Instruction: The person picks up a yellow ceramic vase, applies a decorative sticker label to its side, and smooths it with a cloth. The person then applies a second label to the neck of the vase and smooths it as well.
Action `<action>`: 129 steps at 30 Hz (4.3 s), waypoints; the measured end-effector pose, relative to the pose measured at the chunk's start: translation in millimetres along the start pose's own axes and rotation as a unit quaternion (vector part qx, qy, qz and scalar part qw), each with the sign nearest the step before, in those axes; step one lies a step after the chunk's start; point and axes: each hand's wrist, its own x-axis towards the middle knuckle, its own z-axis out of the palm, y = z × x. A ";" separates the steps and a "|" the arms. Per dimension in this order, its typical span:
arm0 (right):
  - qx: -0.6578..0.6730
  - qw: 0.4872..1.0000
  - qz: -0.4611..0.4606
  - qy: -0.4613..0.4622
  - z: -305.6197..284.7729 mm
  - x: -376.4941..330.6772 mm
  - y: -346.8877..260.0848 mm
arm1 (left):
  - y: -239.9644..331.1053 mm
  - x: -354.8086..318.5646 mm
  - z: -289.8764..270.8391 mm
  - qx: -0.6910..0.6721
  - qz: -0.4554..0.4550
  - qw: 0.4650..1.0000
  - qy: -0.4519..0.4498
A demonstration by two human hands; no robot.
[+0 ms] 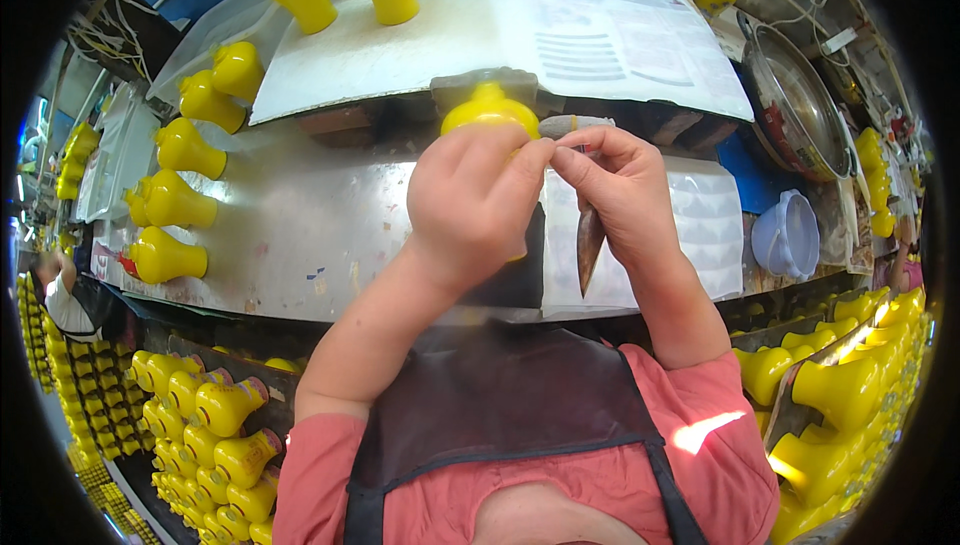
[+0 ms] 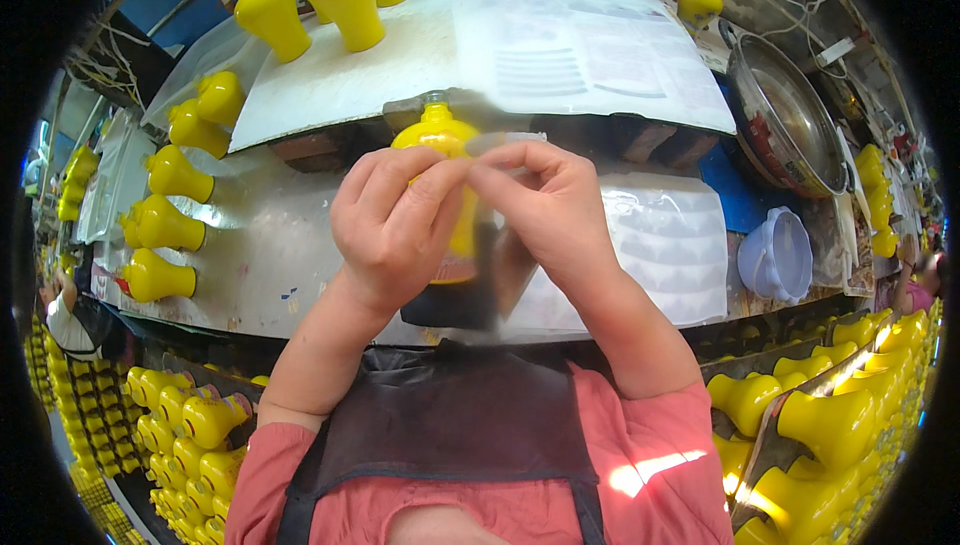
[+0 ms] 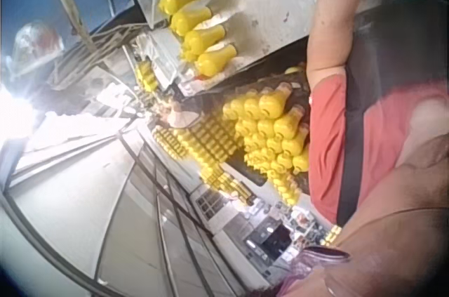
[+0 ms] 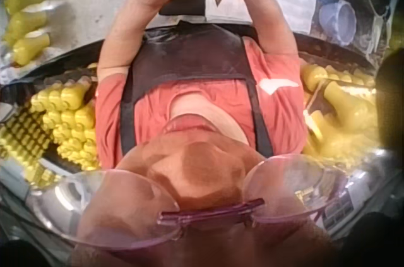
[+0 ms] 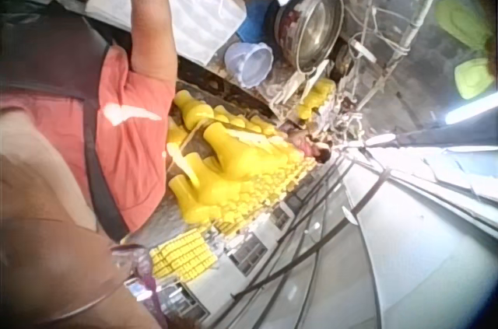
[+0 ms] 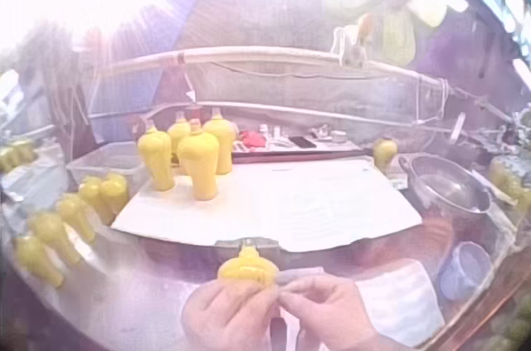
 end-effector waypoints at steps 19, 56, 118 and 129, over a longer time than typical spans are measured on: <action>0.031 0.994 0.057 -0.082 6.4 -15.3 -5.0 | 6.7 -24.8 -48.0 0.100 0.027 0.995 -0.002; -0.055 0.982 0.094 -0.153 -5.2 18.4 12.8 | -5.3 -25.0 -22.0 -0.302 -0.497 0.812 -0.047; -0.065 0.991 -0.102 0.051 5.0 8.2 18.2 | -14.7 6.9 -35.3 -0.383 -0.535 0.743 -0.121; -0.080 0.996 -0.034 -0.014 -2.3 7.4 3.7 | -8.0 4.9 -40.7 -0.392 -0.516 0.753 -0.111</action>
